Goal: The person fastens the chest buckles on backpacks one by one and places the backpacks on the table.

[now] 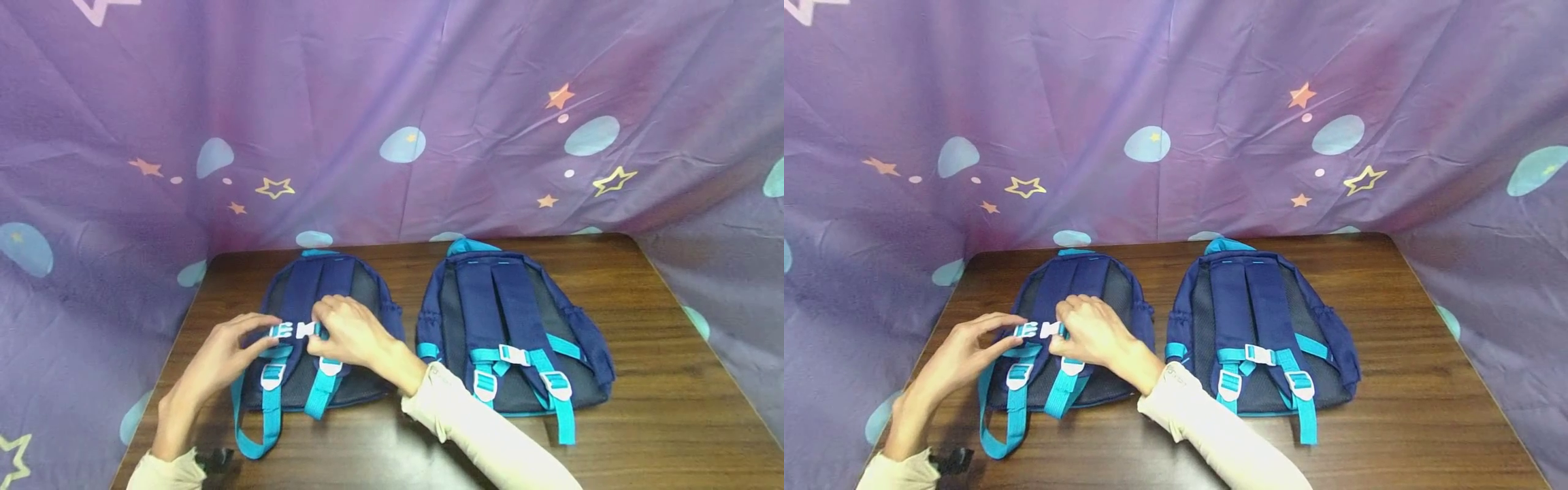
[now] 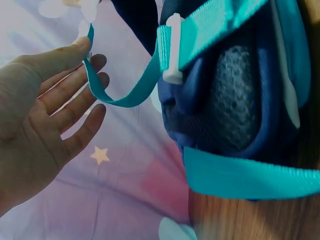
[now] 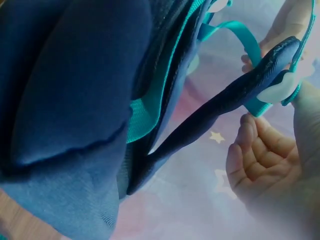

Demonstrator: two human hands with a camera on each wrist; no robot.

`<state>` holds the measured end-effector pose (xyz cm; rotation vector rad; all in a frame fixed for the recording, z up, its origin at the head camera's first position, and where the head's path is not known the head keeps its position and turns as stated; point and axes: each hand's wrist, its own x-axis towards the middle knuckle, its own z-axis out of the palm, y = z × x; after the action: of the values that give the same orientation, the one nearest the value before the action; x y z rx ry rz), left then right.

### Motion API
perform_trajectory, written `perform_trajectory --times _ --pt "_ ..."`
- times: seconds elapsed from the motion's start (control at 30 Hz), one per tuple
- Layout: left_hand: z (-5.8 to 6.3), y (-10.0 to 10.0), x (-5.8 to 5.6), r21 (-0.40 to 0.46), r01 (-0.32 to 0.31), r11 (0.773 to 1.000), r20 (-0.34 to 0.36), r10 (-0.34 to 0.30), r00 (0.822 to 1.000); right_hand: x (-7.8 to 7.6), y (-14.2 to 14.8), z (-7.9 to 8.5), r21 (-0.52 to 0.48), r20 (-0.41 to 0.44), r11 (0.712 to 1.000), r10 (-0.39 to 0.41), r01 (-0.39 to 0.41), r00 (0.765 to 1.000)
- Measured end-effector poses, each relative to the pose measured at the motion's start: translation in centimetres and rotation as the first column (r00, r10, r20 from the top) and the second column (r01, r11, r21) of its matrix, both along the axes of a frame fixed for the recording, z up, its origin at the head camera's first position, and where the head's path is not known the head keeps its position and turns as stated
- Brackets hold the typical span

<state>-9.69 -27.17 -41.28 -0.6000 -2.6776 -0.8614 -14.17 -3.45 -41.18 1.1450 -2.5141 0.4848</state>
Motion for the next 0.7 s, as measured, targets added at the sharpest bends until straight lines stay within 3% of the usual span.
perform_trajectory --times 0.3,0.7 --pt "-0.4 0.6 0.2 0.016 -0.002 1.0 0.081 0.001 0.997 0.1 -0.2 -0.5 -0.012 0.013 1.0 0.008 -0.008 1.0" --pt "-0.7 1.2 -0.1 0.028 0.062 0.998 0.043 -0.063 0.997 0.0 0.3 -0.8 -0.024 -0.014 0.997 0.071 -0.071 0.997"
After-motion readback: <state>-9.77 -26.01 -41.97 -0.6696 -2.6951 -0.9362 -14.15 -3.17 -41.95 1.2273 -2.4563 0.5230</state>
